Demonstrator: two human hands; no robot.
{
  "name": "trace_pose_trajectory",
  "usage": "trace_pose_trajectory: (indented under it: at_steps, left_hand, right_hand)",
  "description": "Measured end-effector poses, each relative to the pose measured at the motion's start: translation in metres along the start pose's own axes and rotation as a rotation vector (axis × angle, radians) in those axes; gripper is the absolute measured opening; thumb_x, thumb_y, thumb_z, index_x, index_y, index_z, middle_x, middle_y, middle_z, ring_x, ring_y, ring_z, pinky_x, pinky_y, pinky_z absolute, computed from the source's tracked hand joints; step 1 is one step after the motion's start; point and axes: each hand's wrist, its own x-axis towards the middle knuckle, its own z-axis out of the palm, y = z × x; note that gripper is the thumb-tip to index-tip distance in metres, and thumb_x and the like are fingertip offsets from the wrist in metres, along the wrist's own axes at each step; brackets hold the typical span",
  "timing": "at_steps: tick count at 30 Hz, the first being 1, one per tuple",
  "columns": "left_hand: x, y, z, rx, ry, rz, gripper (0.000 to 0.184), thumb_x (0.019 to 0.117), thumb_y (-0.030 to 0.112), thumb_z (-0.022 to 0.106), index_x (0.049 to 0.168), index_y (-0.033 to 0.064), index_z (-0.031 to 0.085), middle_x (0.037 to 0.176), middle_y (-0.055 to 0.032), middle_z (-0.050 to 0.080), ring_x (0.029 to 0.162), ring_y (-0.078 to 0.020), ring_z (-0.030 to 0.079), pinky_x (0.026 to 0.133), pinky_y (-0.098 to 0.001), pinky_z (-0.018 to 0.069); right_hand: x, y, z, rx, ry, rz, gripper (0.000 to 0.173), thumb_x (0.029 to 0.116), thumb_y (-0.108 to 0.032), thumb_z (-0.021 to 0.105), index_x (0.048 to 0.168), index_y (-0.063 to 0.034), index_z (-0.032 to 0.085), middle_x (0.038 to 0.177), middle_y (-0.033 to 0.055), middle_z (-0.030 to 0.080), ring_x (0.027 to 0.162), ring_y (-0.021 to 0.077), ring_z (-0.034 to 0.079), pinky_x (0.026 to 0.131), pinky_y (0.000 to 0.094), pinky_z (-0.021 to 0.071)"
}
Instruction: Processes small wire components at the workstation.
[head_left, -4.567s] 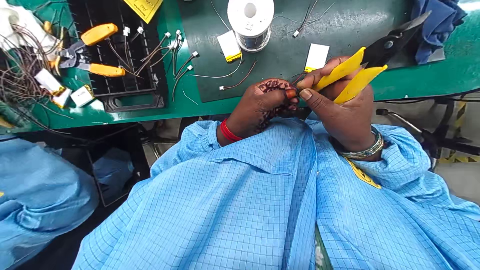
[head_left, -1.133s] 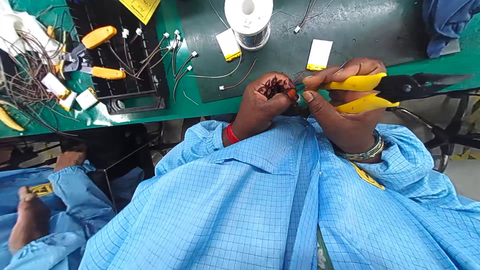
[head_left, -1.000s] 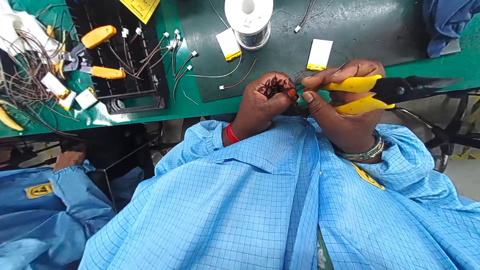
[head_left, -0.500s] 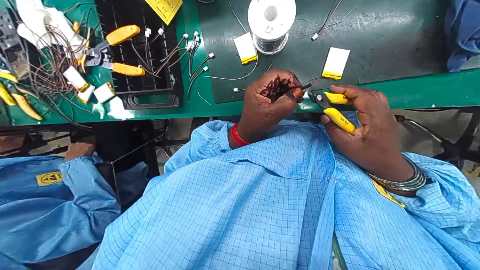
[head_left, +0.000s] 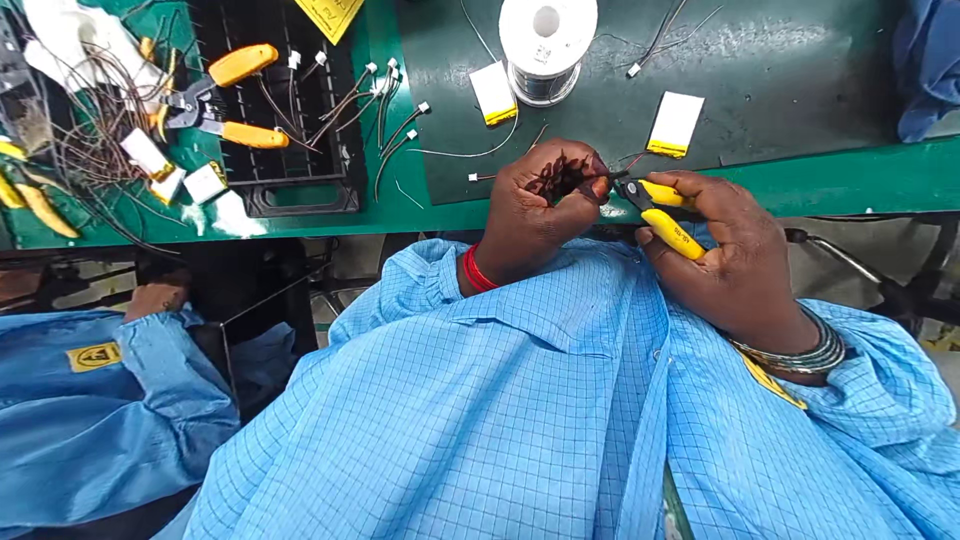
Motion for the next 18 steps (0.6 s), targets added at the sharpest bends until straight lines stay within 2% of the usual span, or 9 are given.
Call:
trace_pose_trajectory:
  at_steps: [7, 12, 18]
  left_hand:
    - [-0.0008, -0.0021, 0.0007, 0.000, 0.013, 0.009, 0.014, 0.0893, -0.008, 0.059, 0.097, 0.0024, 0.064, 0.084, 0.0059, 0.064, 0.073, 0.0026, 0.061, 0.066, -0.0168, 0.0547]
    - [-0.0018, -0.0023, 0.0015, 0.005, 0.020, 0.005, 0.014, 0.0895, -0.007, 0.059, 0.097, 0.0028, 0.064, 0.083, 0.0061, 0.064, 0.072, 0.0026, 0.061, 0.066, -0.0170, 0.0550]
    - [-0.0028, -0.0020, 0.0019, 0.024, 0.039, -0.014, 0.015, 0.0881, -0.008, 0.059, 0.097, 0.0028, 0.064, 0.085, 0.0067, 0.065, 0.073, 0.0029, 0.061, 0.067, -0.0169, 0.0545]
  right_hand:
    - [-0.0017, 0.0011, 0.0015, -0.018, 0.030, 0.000, 0.042, 0.0931, -0.025, 0.064, 0.130, -0.0040, 0.067, 0.114, 0.0122, 0.073, 0.105, 0.0212, 0.066, 0.089, 0.0385, 0.0497]
    - [-0.0023, 0.0011, 0.0017, -0.037, 0.041, -0.019, 0.042, 0.0932, -0.023, 0.064, 0.130, -0.0026, 0.067, 0.115, 0.0140, 0.073, 0.105, 0.0232, 0.067, 0.090, 0.0393, 0.0506]
    - [-0.0030, 0.0014, 0.0023, -0.057, 0.048, -0.024, 0.040, 0.0925, -0.021, 0.064, 0.128, -0.0034, 0.069, 0.109, 0.0135, 0.073, 0.099, 0.0224, 0.067, 0.085, 0.0390, 0.0506]
